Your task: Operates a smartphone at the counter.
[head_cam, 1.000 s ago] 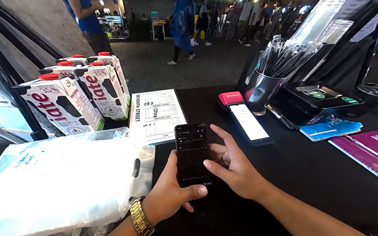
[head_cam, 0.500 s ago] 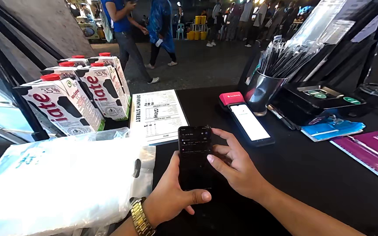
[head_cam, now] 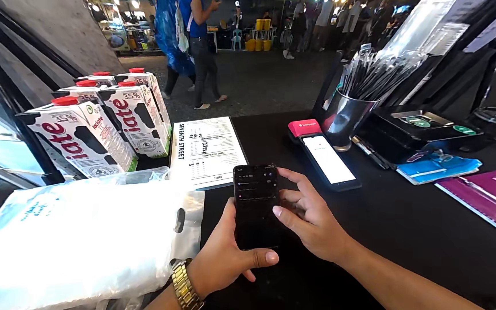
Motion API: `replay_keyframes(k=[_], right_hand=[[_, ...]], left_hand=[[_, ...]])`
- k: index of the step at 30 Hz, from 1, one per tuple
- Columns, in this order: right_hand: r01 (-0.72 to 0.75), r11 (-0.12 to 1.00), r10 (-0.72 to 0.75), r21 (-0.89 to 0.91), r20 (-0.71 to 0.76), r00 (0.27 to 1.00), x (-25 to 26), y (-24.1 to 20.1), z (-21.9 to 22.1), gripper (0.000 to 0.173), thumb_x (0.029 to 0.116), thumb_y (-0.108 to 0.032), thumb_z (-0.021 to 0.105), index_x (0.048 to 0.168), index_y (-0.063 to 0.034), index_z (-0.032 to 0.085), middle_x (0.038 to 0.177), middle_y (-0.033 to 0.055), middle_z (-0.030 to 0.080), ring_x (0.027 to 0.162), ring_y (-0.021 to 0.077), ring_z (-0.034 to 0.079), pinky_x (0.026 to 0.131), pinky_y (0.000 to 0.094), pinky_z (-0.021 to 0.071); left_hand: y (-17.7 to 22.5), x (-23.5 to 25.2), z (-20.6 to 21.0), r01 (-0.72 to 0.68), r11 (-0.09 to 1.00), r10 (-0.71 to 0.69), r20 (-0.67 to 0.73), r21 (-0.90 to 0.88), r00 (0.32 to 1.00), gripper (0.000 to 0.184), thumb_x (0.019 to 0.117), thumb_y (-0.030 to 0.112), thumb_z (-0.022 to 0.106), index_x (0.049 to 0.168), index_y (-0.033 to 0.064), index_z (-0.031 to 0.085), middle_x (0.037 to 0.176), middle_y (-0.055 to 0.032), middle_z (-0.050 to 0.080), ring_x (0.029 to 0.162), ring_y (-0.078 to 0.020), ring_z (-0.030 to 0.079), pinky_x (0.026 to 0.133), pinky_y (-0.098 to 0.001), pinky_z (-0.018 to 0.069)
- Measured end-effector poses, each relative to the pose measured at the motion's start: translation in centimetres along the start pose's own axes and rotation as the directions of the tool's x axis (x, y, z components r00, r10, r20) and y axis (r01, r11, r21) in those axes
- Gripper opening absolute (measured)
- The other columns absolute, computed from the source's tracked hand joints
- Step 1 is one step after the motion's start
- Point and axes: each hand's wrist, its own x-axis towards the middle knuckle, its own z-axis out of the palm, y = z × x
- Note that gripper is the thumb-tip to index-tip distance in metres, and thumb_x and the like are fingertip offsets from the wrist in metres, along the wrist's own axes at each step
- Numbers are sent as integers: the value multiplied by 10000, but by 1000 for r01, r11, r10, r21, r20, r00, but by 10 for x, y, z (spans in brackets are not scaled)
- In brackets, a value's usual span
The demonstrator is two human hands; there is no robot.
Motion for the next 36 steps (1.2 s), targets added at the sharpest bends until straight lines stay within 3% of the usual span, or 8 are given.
replay_keyframes(k=[5, 13, 17, 20, 26, 30, 36], right_hand=[[-56, 996, 51, 66, 74, 996, 1, 2, 0, 827, 919, -140, 666, 1610, -301, 240, 1143, 48, 735, 978, 191, 731, 824, 320, 622], [-71, 986, 57, 153, 95, 994, 1, 1, 2, 847, 901, -114, 682, 1601, -292, 238, 1172, 84, 723, 1016, 225, 728, 853, 355, 623], [-103, 972, 53, 211, 229, 972, -1, 4, 6, 670, 887, -140, 721, 1475, -122, 399, 1242, 72, 690, 1134, 179, 683, 969, 363, 586], [-123, 959, 19, 254, 377, 926, -1, 4, 6, 680, 889, -58, 720, 1482, -33, 388, 1346, 67, 629, 1236, 157, 626, 1064, 347, 542], [-125, 935, -8, 332, 372, 928, -2, 5, 7, 615, 893, -8, 680, 1449, 2, 418, 1322, 94, 644, 1225, 181, 635, 1058, 363, 542], [-159, 943, 41, 293, 371, 928, -1, 5, 8, 589, 891, -6, 679, 1437, -29, 459, 1301, 80, 661, 1210, 169, 644, 1050, 355, 548], [-154, 936, 14, 317, 405, 914, -3, 2, 6, 670, 874, -7, 685, 1479, -66, 402, 1319, 77, 643, 1213, 175, 639, 1043, 361, 551]], left_hand=[[0, 2, 0, 1, 1000, 0, 2, -24, 1000, 980, 732, 174, 932, 1445, 182, 260, 1250, -103, 657, 980, -286, 745, 480, -405, 640], [-1, 1, 0, -16, 1000, 16, -29, 5, 999, 1046, 712, 152, 942, 1477, 177, 229, 1315, -112, 609, 1027, -298, 731, 486, -427, 649], [-1, 1, 1, -52, 999, 51, -51, -15, 997, 1098, 691, 163, 955, 1496, 175, 208, 1310, -119, 607, 1021, -301, 731, 489, -423, 650], [-1, 1, 1, -52, 998, 51, -56, -25, 997, 1088, 690, 165, 956, 1491, 188, 221, 1313, -120, 605, 1019, -305, 730, 478, -421, 645], [-1, 1, 0, -50, 999, 50, -31, -14, 998, 1050, 707, 176, 946, 1485, 176, 241, 1305, -115, 613, 1021, -295, 730, 481, -412, 645], [0, 0, 0, -37, 999, 37, -7, -11, 999, 1044, 720, 141, 936, 1483, 179, 224, 1296, -115, 623, 1010, -298, 734, 504, -410, 653], [-1, -1, 1, -88, 995, 88, 13, -39, 996, 1065, 725, 108, 929, 1498, 177, 199, 1296, -131, 619, 959, -303, 740, 531, -396, 659]])
